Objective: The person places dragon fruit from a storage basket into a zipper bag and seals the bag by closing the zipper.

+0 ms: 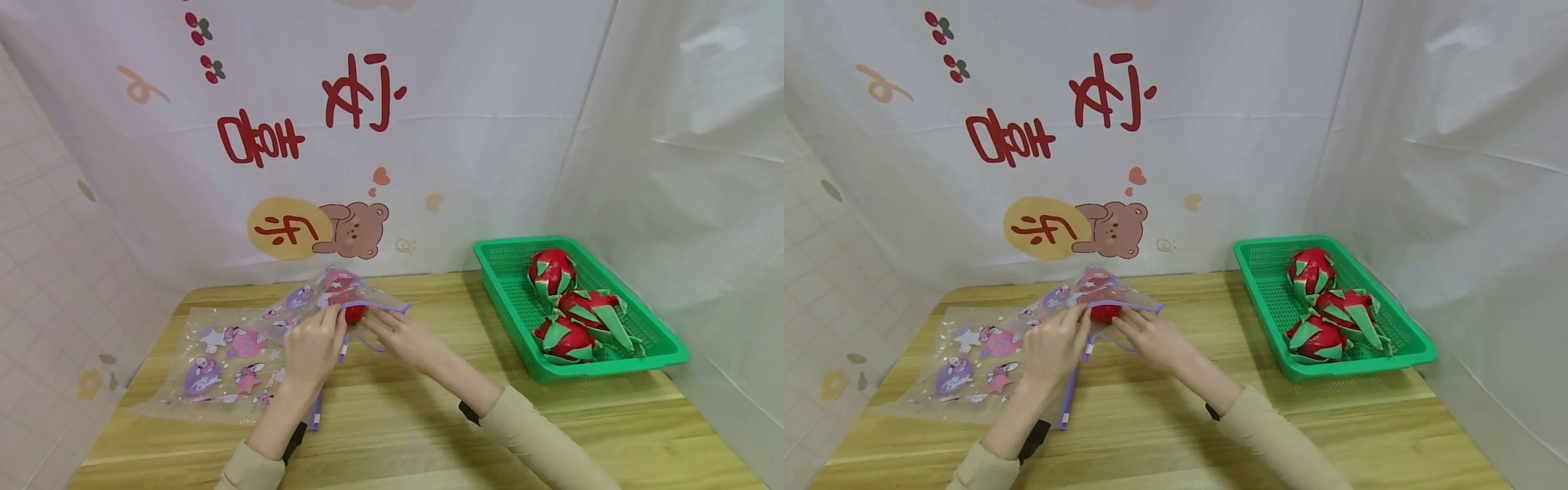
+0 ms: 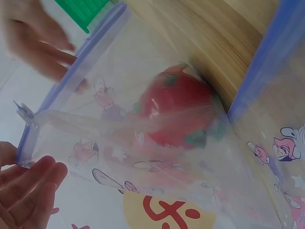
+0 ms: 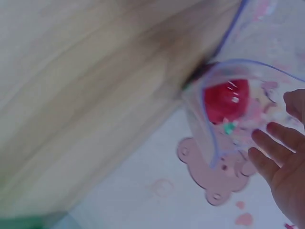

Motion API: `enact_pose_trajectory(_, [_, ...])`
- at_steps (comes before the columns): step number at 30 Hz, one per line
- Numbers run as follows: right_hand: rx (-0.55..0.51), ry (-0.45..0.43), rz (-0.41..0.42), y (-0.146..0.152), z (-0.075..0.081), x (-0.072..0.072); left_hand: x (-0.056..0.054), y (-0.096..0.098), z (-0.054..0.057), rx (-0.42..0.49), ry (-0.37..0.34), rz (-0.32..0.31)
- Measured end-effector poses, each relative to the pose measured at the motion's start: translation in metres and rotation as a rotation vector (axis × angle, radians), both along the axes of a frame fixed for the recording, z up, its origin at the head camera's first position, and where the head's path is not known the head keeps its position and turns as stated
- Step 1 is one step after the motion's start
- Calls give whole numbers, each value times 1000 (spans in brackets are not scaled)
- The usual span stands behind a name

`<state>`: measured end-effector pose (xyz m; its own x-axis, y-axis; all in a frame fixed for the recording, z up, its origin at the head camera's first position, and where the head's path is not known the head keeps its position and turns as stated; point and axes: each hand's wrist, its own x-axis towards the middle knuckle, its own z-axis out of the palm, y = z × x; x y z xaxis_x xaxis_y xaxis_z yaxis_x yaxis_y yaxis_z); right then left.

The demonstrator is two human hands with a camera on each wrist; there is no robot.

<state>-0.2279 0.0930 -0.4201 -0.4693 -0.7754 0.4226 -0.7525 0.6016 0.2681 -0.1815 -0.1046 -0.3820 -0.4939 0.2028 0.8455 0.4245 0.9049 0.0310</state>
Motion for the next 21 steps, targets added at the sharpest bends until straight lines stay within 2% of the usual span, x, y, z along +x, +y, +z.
enact_pose_trajectory(5, [-28, -1, 40, 25, 28, 19, -1, -2, -1, 2, 9, -9])
enact_pose_trajectory(8, [-24, -40, 22, 42, 48, 24, -1, -4, -2, -1, 10, -8])
enact_pose_trajectory(11, [-2, -113, -25, 63, 67, 23, -1, -5, -2, -3, 8, -11])
enact_pose_trajectory(15, [14, -291, -161, 97, 88, 13, -1, -5, -2, -5, 4, -18])
enact_pose_trajectory(21, [55, -544, -481, 160, 104, -11, -1, -5, -2, -8, 2, -27])
